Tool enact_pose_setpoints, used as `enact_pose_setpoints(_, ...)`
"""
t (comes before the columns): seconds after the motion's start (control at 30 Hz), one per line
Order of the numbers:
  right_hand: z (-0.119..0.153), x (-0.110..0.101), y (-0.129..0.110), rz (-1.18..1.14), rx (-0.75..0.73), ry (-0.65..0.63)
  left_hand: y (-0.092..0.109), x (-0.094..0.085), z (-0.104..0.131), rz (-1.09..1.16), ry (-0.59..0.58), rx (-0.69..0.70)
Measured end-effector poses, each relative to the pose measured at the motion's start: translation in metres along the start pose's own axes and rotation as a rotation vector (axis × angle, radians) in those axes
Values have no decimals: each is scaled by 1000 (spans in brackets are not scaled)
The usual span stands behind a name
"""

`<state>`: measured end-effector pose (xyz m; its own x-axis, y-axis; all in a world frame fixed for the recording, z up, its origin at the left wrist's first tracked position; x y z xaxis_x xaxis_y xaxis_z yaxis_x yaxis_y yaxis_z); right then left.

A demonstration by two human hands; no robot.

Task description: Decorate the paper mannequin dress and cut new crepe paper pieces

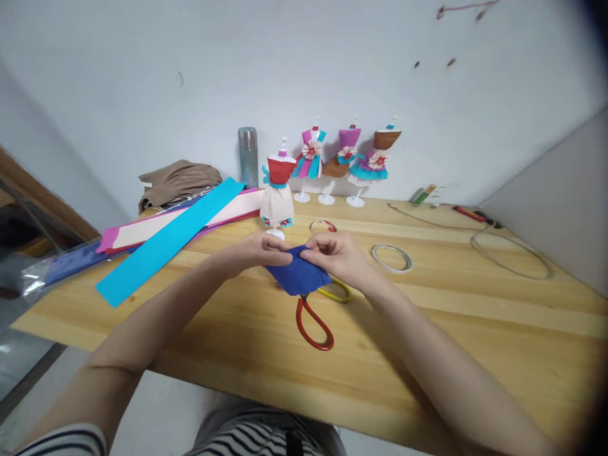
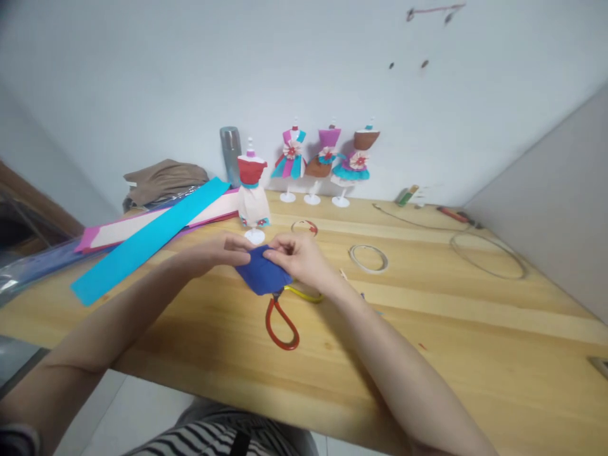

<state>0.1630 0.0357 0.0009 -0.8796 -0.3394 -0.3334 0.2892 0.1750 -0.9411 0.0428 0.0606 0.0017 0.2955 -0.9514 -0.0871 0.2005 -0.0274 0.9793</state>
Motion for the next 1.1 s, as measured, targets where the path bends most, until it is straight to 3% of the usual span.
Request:
enact_pose_setpoints(0.17, 1, 4, -8, 117, -41, -64, -11, 5, -8, -138, 5, -64)
enact_pose_setpoints(0.27, 4, -8, -9, 232, 16, -84, -22, -3, -7, 41, 163, -18)
enact_pose_setpoints(0.33, 10, -7, -1, 350, 128, -174, -30, -11, 0, 213, 322, 31)
enact_pose_setpoints(0.43, 27, 9, 19, 566, 340, -329, -49, -15, 12, 458, 494, 96)
enact_pose_setpoints(0.53, 42, 28, 35, 791, 444, -348, -74, -11, 17, 651, 580, 126)
enact_pose_setpoints(0.67, 52, 48, 49, 868, 391, -380, -100, -1, 15, 833, 616, 127)
enact_pose_setpoints(0.8, 57, 48, 52, 921, 301, -360, -102, 0, 18, 892, 650, 210)
enact_pose_setpoints(0.93, 69, 35, 53, 796, 259, -264, -96, -8, 36, 889, 788, 318)
enact_pose_setpoints(1.1, 78, 2, 72, 190, 233, 10, -86, -15, 43, 852, 808, 371)
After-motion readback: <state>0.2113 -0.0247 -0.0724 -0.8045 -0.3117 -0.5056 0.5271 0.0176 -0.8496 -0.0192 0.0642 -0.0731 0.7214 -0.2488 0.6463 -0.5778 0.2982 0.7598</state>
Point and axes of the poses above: each hand's wrist, its own z-axis away from the middle knuckle, its own x-axis out of the palm, y = z × x, the point moved 9 cm from there along -z, towards the middle knuckle, and after that the axes turned 15 degrees about -y, right-handed, at the moved point
